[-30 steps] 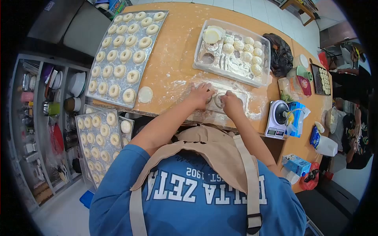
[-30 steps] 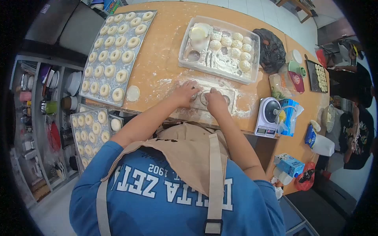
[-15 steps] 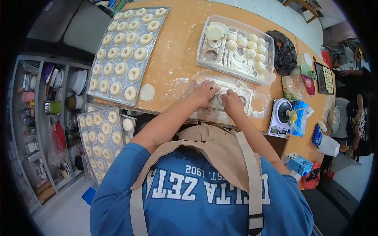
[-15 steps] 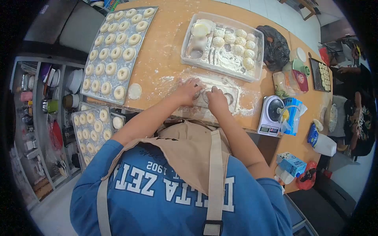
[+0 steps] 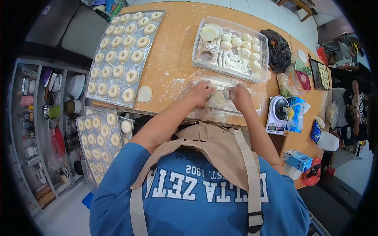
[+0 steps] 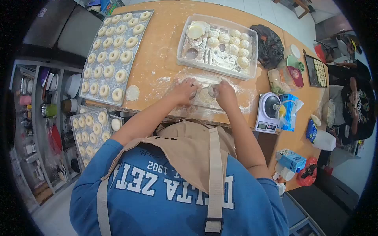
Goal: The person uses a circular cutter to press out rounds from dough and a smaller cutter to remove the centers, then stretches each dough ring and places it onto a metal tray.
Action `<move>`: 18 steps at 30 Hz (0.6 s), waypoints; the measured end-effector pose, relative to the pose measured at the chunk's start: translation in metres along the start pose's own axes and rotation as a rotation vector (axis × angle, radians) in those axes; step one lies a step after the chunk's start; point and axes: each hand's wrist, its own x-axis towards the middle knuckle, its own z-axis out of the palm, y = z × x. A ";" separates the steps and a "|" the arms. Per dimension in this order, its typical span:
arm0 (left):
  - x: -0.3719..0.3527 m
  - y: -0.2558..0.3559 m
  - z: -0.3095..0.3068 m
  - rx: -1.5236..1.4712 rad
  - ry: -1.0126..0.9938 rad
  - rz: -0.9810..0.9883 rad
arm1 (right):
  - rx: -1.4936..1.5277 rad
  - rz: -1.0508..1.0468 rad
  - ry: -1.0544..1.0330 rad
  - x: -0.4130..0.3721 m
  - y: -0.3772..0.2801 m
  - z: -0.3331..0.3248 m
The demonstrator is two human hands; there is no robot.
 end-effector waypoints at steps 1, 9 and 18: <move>-0.001 0.000 0.000 -0.009 0.009 0.003 | -0.023 -0.010 -0.017 -0.001 0.006 0.006; 0.004 -0.006 0.010 0.007 0.058 0.026 | -0.113 -0.064 -0.130 -0.008 -0.013 0.027; 0.001 -0.004 0.006 -0.022 0.057 0.029 | -0.230 -0.073 -0.213 0.001 -0.018 0.035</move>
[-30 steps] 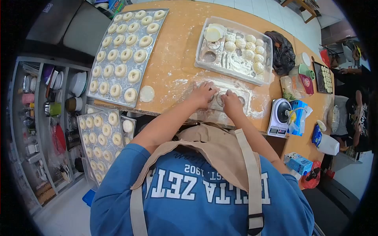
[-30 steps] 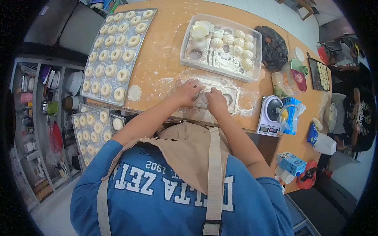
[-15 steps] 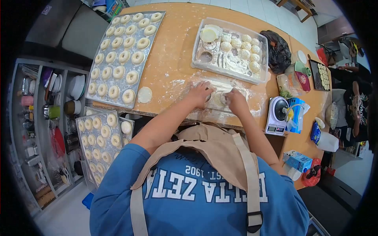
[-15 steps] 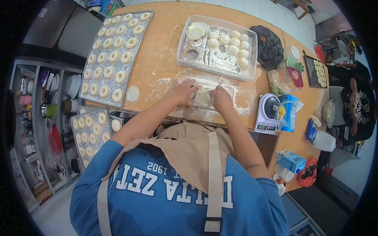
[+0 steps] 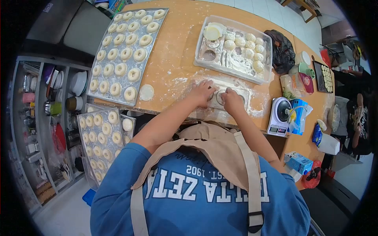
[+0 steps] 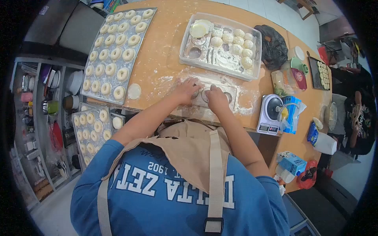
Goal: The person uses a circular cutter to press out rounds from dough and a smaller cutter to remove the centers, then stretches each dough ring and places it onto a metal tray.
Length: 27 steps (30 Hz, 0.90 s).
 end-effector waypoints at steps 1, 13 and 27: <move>-0.001 0.000 -0.001 -0.007 0.002 0.007 | -0.010 0.003 -0.002 0.001 0.000 0.002; 0.002 -0.002 0.003 0.014 -0.033 -0.007 | 0.242 0.027 0.074 0.003 0.008 -0.009; 0.000 0.001 -0.001 -0.015 -0.013 -0.013 | 0.020 0.038 -0.041 0.001 0.005 -0.006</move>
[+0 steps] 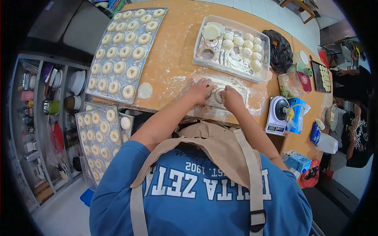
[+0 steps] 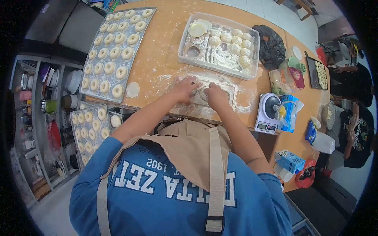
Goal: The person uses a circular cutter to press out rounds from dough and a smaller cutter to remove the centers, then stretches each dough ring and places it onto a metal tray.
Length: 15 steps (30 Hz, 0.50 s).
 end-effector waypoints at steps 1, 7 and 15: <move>-0.001 0.000 0.000 0.001 0.005 0.001 | -0.001 -0.002 -0.011 0.001 -0.002 -0.002; 0.004 -0.004 0.007 0.008 0.035 0.008 | -0.062 -0.028 -0.059 0.004 -0.007 -0.001; -0.001 0.001 -0.001 0.008 0.017 -0.002 | -0.084 -0.071 0.020 0.003 -0.003 0.010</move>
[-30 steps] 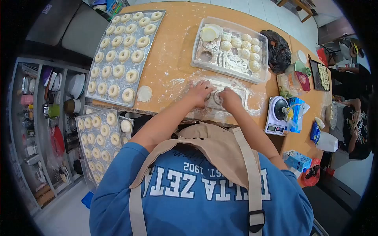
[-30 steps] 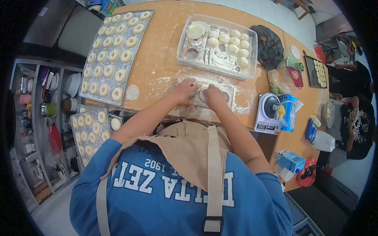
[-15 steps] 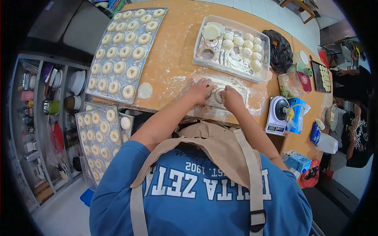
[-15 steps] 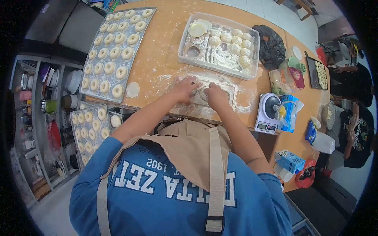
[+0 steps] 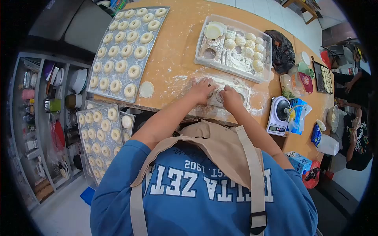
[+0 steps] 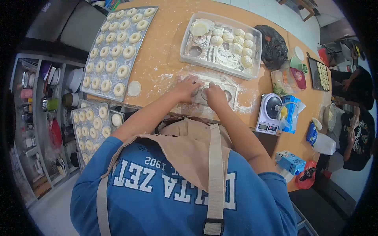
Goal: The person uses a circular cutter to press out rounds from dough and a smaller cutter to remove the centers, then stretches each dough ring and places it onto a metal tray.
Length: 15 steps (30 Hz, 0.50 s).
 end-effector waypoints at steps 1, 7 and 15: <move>-0.001 0.001 -0.001 0.007 -0.005 -0.002 | 0.006 -0.010 0.009 0.001 0.002 0.001; 0.006 -0.002 0.002 0.036 -0.012 -0.012 | 0.245 -0.050 0.155 0.004 0.021 -0.019; 0.002 -0.001 0.002 0.018 -0.019 -0.003 | 0.142 0.011 0.070 -0.007 0.023 -0.016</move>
